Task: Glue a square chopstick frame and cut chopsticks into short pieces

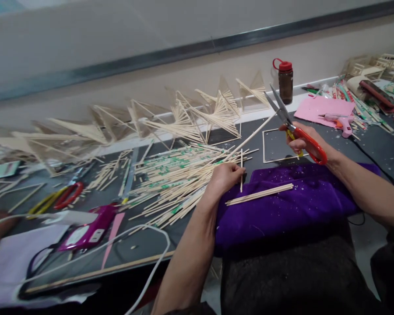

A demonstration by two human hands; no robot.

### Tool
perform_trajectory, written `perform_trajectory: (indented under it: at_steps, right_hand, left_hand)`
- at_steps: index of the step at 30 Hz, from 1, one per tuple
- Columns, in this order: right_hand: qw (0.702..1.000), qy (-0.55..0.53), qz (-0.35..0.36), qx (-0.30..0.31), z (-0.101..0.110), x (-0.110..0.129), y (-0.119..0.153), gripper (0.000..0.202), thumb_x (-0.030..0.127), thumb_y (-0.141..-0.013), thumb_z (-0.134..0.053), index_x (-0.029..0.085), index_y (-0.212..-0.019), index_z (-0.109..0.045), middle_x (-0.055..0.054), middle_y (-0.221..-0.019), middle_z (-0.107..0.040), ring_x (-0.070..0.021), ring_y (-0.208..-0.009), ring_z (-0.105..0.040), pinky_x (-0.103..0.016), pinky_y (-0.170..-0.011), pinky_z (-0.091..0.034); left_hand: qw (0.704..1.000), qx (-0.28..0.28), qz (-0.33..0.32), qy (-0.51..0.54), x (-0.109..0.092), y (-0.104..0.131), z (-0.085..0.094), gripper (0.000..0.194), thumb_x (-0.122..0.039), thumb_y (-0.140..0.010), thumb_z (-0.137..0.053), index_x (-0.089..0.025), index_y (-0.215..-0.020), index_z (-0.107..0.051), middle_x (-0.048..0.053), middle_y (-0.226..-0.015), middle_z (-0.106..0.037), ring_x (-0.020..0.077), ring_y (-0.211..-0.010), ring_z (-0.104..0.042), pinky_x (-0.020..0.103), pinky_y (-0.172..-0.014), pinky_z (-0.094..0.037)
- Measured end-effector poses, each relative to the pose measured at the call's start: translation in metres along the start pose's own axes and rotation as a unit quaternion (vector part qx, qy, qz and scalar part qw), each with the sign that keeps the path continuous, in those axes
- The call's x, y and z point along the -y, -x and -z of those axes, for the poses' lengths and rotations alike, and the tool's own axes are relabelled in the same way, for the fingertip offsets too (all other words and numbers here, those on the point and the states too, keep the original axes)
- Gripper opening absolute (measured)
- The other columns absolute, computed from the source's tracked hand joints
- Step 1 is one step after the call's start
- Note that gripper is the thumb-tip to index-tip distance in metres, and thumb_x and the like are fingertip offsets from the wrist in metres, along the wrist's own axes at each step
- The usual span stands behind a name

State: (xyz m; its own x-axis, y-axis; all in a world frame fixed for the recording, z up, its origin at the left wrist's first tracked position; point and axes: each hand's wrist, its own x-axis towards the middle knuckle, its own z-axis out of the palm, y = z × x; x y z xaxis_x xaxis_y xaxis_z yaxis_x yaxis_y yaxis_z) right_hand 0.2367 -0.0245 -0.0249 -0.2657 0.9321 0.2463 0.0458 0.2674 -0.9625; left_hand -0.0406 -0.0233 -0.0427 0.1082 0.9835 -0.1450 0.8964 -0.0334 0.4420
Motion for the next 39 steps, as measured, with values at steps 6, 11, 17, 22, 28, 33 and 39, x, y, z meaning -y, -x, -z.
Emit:
perform_trajectory:
  at_steps: [6, 11, 17, 22, 28, 33, 39]
  right_hand:
    - [0.999, 0.025, -0.011, -0.018, -0.001, 0.002, 0.0, 0.041, 0.016, -0.061, -0.052, 0.022, -0.102, -0.057, 0.005, -0.066, -0.049, -0.0075, -0.05, -0.042, -0.024, -0.046, -0.035]
    - [0.999, 0.036, -0.015, -0.018, -0.001, -0.001, 0.0, 0.045, 0.015, -0.062, -0.05, 0.021, -0.106, -0.057, 0.005, -0.065, -0.049, -0.0075, -0.049, -0.042, -0.024, -0.046, -0.033]
    - [0.997, 0.068, -0.008, 0.026, -0.002, -0.011, 0.0, 0.04, 0.021, -0.067, -0.06, 0.022, -0.106, -0.058, 0.006, -0.065, -0.047, -0.0079, -0.053, -0.039, -0.024, -0.049, -0.033]
    - [0.993, 0.112, 0.006, 0.037, -0.01, -0.012, 0.003, 0.041, 0.023, -0.067, -0.062, 0.022, -0.108, -0.057, 0.005, -0.068, -0.048, -0.0101, -0.059, -0.043, -0.025, -0.057, -0.037]
    - [0.971, 0.22, 0.09, 0.003, -0.03, -0.008, 0.014, 0.039, 0.019, -0.072, -0.056, 0.022, -0.111, -0.055, 0.008, -0.063, -0.047, -0.009, -0.054, -0.04, -0.024, -0.057, -0.035]
    - [0.934, 0.296, 0.198, -0.014, -0.036, -0.011, 0.018, 0.04, 0.019, -0.073, -0.054, 0.021, -0.113, -0.054, -0.002, -0.088, -0.062, -0.0124, -0.067, -0.052, -0.026, -0.063, -0.041]
    - [0.911, 0.34, 0.232, 0.019, -0.034, -0.013, 0.018, 0.042, 0.019, -0.076, -0.054, 0.019, -0.118, -0.051, -0.005, -0.088, -0.062, -0.0164, -0.071, -0.054, -0.031, -0.065, -0.045]
  left_hand:
    - [0.986, -0.147, 0.032, -0.076, 0.022, 0.002, 0.03, 0.031, -0.047, -0.078, -0.049, -0.022, -0.075, -0.067, 0.005, -0.069, -0.068, 0.0231, -0.067, -0.061, 0.031, -0.061, -0.038]
    - [0.949, -0.258, 0.107, -0.149, 0.044, -0.002, 0.055, 0.033, -0.042, -0.073, -0.06, -0.021, -0.097, -0.07, 0.015, -0.107, -0.066, 0.0339, -0.089, -0.062, 0.042, -0.072, -0.045]
    - [0.943, -0.307, -0.107, 0.075, 0.0, 0.006, 0.043, 0.03, -0.035, -0.081, -0.053, -0.02, -0.101, -0.07, 0.006, -0.099, -0.069, 0.0199, -0.089, -0.063, 0.032, -0.083, -0.05]
    - [0.923, -0.259, -0.234, 0.165, -0.062, 0.012, 0.021, 0.026, -0.03, -0.08, -0.058, -0.017, -0.101, -0.068, 0.006, -0.1, -0.071, 0.0166, -0.086, -0.065, 0.03, -0.078, -0.053]
    - [0.904, -0.271, -0.25, 0.217, -0.082, 0.009, 0.004, 0.014, -0.026, -0.082, -0.056, -0.017, -0.088, -0.065, 0.002, -0.077, -0.07, 0.0123, -0.067, -0.064, 0.024, -0.066, -0.051]
    - [0.884, -0.284, -0.24, 0.282, -0.069, 0.011, -0.004, 0.011, -0.028, -0.078, -0.06, -0.018, -0.082, -0.064, -0.003, -0.064, -0.064, 0.0083, -0.053, -0.055, 0.019, -0.054, -0.045]
    - [0.881, -0.294, -0.266, 0.26, -0.059, 0.013, -0.006, 0.015, -0.03, -0.078, -0.059, -0.019, -0.084, -0.066, -0.002, -0.064, -0.066, 0.0098, -0.055, -0.056, 0.02, -0.056, -0.046]
